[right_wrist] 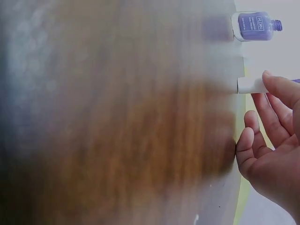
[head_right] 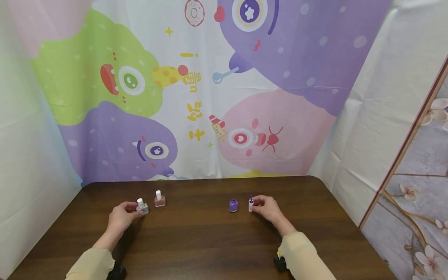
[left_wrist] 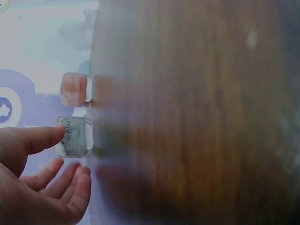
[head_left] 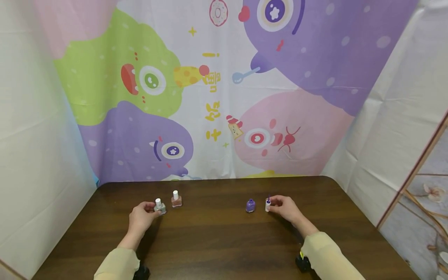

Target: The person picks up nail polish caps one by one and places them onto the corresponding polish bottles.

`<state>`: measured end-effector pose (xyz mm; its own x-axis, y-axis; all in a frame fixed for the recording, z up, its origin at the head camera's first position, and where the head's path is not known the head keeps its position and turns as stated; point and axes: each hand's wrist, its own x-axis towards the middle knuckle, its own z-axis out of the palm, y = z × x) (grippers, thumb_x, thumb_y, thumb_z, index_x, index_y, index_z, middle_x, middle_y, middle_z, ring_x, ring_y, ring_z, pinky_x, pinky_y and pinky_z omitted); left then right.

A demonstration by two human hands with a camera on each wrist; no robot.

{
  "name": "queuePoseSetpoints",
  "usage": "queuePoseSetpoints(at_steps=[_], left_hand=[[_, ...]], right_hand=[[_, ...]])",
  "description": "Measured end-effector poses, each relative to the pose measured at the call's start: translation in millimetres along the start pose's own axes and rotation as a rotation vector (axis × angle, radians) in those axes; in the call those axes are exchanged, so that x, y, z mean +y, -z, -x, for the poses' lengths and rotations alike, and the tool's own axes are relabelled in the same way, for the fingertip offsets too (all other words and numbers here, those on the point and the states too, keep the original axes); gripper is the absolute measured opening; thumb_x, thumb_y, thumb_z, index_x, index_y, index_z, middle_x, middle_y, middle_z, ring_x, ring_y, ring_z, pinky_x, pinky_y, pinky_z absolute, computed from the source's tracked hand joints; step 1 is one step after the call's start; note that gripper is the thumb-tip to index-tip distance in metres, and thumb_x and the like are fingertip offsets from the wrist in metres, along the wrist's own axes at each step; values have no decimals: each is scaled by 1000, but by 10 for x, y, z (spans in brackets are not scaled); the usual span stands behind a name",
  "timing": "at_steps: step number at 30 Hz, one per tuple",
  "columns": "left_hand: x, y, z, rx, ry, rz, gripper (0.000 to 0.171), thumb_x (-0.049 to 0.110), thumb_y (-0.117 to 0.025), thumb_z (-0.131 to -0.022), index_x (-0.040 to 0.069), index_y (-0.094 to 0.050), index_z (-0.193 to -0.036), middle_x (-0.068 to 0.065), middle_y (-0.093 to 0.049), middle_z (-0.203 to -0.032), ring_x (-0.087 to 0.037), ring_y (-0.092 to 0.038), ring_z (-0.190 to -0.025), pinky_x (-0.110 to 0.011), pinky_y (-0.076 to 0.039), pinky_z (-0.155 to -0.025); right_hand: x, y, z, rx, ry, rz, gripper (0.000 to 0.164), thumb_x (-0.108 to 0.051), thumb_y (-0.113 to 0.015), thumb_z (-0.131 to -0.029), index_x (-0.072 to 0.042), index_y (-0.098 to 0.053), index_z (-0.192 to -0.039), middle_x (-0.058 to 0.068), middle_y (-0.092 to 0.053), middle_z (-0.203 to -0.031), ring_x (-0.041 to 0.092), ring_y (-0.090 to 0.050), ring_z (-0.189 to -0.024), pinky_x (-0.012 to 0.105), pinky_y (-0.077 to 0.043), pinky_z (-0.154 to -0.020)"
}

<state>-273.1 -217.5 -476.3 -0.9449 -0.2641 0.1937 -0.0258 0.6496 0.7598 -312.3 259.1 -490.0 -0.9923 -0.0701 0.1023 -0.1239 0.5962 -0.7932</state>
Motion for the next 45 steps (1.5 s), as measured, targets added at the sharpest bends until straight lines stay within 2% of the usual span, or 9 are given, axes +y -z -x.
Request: queuePoseSetpoints(at_steps=[3,7,11,15,21,27,34,40,45], left_hand=[[41,19,-2,21,-5,-5,46,12,-72,-77,-10,-55,-114,-29,-62,-108,-41,-57,-98,-50,-41,-84],[176,41,15,109,-40,20,53,11,-70,-78,-10,-49,-122,-32,-52,-119,-44,-45,-112,-52,-35,-94],[393,54,49,210,-127,86,53,5,-70,-78,-9,-48,-124,-30,-48,-124,-44,-39,-118,-52,-31,-100],[640,59,99,247,-221,112,52,2,-71,-77,-8,-50,-124,-27,-47,-127,-43,-38,-121,-52,-30,-102],[955,5,218,158,-241,126,56,7,-73,-78,-3,-49,-128,-21,-48,-130,-36,-42,-123,-49,-35,-100],[1187,-168,335,73,-271,128,59,12,-75,-78,1,-48,-130,-18,-49,-130,-28,-55,-94,-41,-46,-79],[1337,-480,425,-13,-343,162,60,13,-76,-77,2,-49,-130,-17,-52,-130,-35,-49,-117,-52,-40,-97],[1416,-747,420,-124,-389,238,65,15,-79,-75,3,-48,-131,-14,-53,-131,-32,-49,-120,-47,-44,-95],[1419,-969,379,-209,-382,320,66,15,-79,-75,4,-47,-132,-14,-54,-131,-30,-49,-121,-48,-44,-94]], right_hand=[[-1,-4,-14,-5,5,5,30,-13,-75,-79,1,-66,-104,11,-67,-97,18,-57,-86,27,-46,-73],[5,-13,-40,-2,7,13,29,-13,-76,-78,0,-67,-102,9,-67,-94,17,-56,-84,28,-45,-73],[12,-18,-50,17,7,38,26,-14,-77,-78,-1,-68,-99,8,-67,-92,16,-54,-82,28,-45,-73],[17,-20,-48,23,20,52,25,-13,-76,-78,-1,-68,-98,8,-67,-92,15,-54,-81,29,-45,-73],[-16,-11,-23,25,31,54,23,-12,-76,-78,-1,-68,-97,8,-67,-91,15,-54,-80,29,-45,-71],[-47,2,-10,46,40,96,22,-13,-77,-77,-2,-69,-95,8,-68,-89,16,-54,-78,29,-45,-70],[-34,-2,-12,58,61,136,20,-13,-77,-76,-4,-70,-92,7,-69,-88,16,-55,-77,29,-46,-70],[-10,4,-35,69,87,171,21,-15,-78,-76,-5,-71,-92,7,-70,-89,17,-58,-79,32,-47,-71],[-25,3,-28,71,93,183,21,-15,-78,-76,-4,-71,-92,7,-70,-88,17,-59,-79,33,-49,-71]])
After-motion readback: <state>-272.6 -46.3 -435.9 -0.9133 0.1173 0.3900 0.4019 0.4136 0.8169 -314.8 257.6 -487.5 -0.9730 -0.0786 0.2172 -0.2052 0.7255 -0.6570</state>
